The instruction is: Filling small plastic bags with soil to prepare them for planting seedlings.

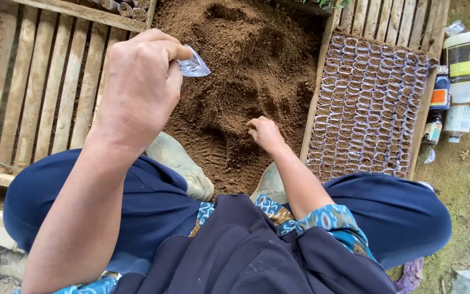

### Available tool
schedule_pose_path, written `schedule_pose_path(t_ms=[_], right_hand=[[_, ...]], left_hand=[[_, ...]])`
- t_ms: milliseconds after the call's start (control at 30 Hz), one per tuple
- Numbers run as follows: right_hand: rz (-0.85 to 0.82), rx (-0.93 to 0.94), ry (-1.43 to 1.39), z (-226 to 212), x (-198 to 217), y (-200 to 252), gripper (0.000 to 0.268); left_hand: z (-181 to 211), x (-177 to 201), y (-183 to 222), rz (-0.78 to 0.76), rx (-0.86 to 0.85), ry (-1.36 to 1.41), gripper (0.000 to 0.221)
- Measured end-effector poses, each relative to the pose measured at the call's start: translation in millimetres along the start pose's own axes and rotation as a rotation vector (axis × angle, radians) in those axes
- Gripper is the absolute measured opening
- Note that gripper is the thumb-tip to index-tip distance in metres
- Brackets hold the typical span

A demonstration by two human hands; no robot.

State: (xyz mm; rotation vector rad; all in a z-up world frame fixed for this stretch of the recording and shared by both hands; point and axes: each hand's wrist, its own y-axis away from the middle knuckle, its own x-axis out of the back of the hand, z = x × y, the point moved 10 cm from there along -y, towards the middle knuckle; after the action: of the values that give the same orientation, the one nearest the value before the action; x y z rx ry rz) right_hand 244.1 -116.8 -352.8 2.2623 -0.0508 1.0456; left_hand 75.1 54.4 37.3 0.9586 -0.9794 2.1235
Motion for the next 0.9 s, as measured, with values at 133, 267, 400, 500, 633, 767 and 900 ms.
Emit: schedule_pose_path(t_ms=[133,267,400,500,633,767,900], right_hand=[[0.055,0.092,0.036,-1.8,-12.1,-14.2,0.029],[0.042,0.068,0.099,4.2,-18.4,-25.1,0.021],[-0.027,-0.070,0.122,1.3,-6.5,-29.4,0.017],[0.105,-0.035,0.034,1.7,10.4,-39.9,0.013],[0.196,0.116,-0.098,-37.9,14.9,-53.9,0.016],[0.241,0.254,-0.165,-63.4,-5.1,-62.8,0.024],[0.125,0.172,-0.142,-71.2,-8.8,-63.5,0.022]], left_hand=[[-0.3,6.8,-4.8,-0.003,0.032,0.023,0.030],[-3.6,13.4,-7.1,0.001,0.055,0.032,0.031],[-7.4,19.3,-5.9,0.007,0.068,0.054,0.029],[-9.9,24.7,-3.1,0.020,0.076,0.077,0.028],[-15.6,23.3,4.1,0.022,0.100,0.042,0.027],[-17.6,26.1,5.9,0.023,0.114,0.043,0.026],[-20.6,31.9,7.9,0.039,0.138,0.061,0.029]])
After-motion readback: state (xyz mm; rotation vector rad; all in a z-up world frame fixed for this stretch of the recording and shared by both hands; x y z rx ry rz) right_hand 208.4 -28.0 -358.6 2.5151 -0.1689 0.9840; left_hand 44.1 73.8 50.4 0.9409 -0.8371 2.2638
